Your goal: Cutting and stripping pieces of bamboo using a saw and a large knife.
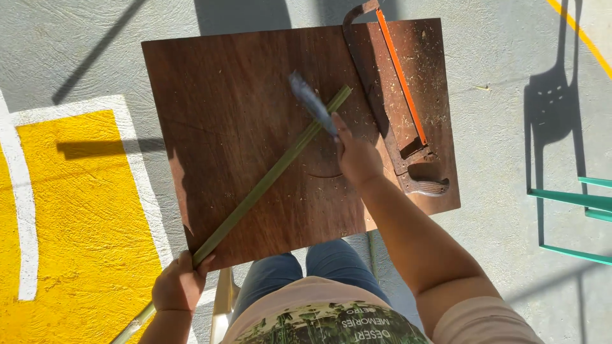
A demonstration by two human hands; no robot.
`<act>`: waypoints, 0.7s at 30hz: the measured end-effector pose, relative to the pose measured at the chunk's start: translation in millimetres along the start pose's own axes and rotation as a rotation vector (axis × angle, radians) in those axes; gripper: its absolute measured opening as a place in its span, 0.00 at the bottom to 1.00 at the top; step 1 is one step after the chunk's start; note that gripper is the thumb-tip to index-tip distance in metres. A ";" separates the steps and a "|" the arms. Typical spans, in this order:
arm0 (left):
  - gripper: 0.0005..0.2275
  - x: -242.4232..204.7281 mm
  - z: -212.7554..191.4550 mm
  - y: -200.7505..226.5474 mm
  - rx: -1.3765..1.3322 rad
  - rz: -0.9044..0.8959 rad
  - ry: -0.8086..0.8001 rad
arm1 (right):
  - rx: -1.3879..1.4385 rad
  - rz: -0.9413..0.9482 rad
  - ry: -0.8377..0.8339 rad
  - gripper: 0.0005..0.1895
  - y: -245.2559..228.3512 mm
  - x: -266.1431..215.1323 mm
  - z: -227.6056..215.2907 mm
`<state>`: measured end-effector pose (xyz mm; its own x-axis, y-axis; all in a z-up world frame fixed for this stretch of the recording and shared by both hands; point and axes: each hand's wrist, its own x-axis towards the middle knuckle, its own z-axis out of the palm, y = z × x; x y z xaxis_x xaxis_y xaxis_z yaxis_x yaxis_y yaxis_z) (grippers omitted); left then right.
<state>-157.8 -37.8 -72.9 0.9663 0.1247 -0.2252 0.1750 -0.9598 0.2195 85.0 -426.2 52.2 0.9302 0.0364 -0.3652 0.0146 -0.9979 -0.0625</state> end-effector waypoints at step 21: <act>0.26 -1.3 5.5 -6.0 0.025 -0.028 -0.071 | 0.106 -0.167 0.143 0.30 -32.9 -20.0 30.0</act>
<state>-161.2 -33.6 -79.2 0.9450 0.1341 -0.2982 0.1960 -0.9623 0.1883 54.9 -392.5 33.7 0.9608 0.1849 -0.2067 0.1408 -0.9674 -0.2107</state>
